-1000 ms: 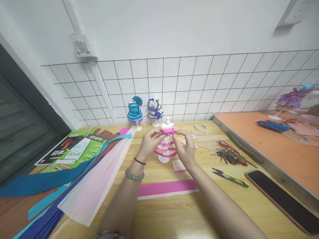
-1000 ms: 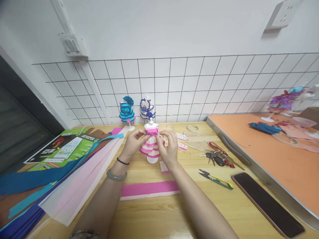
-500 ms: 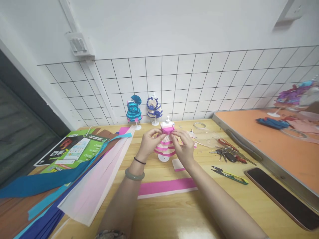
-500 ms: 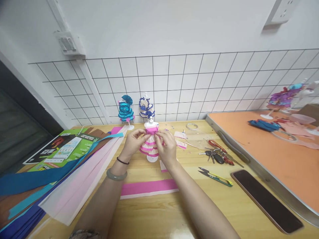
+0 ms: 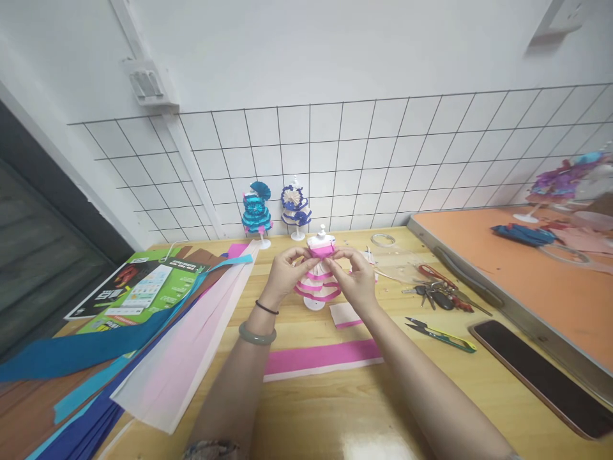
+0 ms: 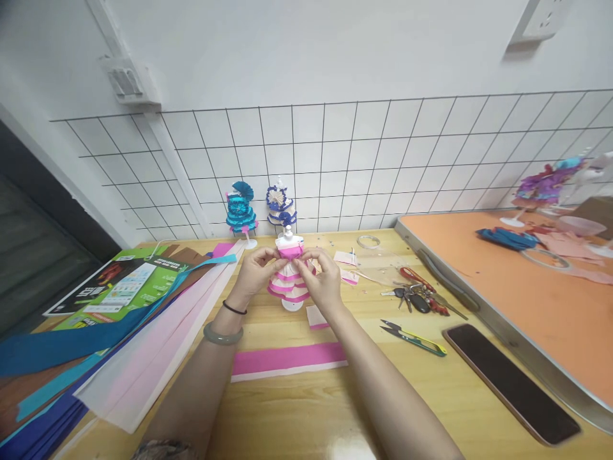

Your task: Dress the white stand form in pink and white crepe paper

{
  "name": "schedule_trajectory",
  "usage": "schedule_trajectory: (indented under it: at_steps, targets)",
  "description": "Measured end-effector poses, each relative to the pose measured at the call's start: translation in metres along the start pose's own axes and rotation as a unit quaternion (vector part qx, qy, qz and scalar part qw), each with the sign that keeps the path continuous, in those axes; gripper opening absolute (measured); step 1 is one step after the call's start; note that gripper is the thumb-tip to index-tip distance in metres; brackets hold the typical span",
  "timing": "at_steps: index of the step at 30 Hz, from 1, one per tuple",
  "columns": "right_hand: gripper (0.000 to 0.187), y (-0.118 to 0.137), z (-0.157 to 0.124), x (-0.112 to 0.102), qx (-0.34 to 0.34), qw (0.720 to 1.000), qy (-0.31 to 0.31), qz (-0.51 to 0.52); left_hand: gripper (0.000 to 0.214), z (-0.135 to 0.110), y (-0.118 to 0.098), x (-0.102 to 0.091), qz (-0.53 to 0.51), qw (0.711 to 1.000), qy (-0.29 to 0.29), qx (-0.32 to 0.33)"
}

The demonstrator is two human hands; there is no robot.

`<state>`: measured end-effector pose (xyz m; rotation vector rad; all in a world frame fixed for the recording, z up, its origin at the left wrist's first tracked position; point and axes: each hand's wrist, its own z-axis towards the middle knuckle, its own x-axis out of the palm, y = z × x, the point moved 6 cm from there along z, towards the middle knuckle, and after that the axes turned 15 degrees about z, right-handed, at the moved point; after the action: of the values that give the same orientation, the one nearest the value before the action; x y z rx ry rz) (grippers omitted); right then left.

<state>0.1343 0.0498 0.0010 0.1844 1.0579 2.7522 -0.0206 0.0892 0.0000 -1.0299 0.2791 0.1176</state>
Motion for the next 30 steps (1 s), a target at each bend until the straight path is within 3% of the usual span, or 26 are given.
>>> schedule_trajectory:
  at_steps: [3,6,9,15,19,30]
  targets:
    - [0.022,-0.014,0.002,-0.002,0.057,0.995,-0.003,0.079,0.020,0.000,0.001,0.002,-0.020,1.000,0.016,-0.005]
    - [0.038,-0.023,0.005,0.000,0.100,0.984,0.035,0.143,0.021,-0.001,0.001,0.003,-0.036,0.999,0.030,-0.003]
    - [0.057,-0.025,0.008,0.000,0.132,0.978,0.078,0.138,0.024,-0.002,-0.001,0.005,-0.052,0.998,0.040,-0.006]
    - [0.019,-0.016,0.009,0.001,0.084,0.985,0.150,0.027,0.032,-0.002,0.005,0.009,-0.105,0.993,0.045,-0.035]
    - [0.015,-0.014,0.009,0.001,0.062,0.988,0.138,-0.002,0.042,0.000,0.009,0.009,-0.115,0.991,0.047,-0.042]
    - [0.017,-0.009,0.009,0.003,0.056,0.988,0.137,-0.033,0.030,0.000,-0.002,0.006,-0.002,0.995,0.096,0.030]
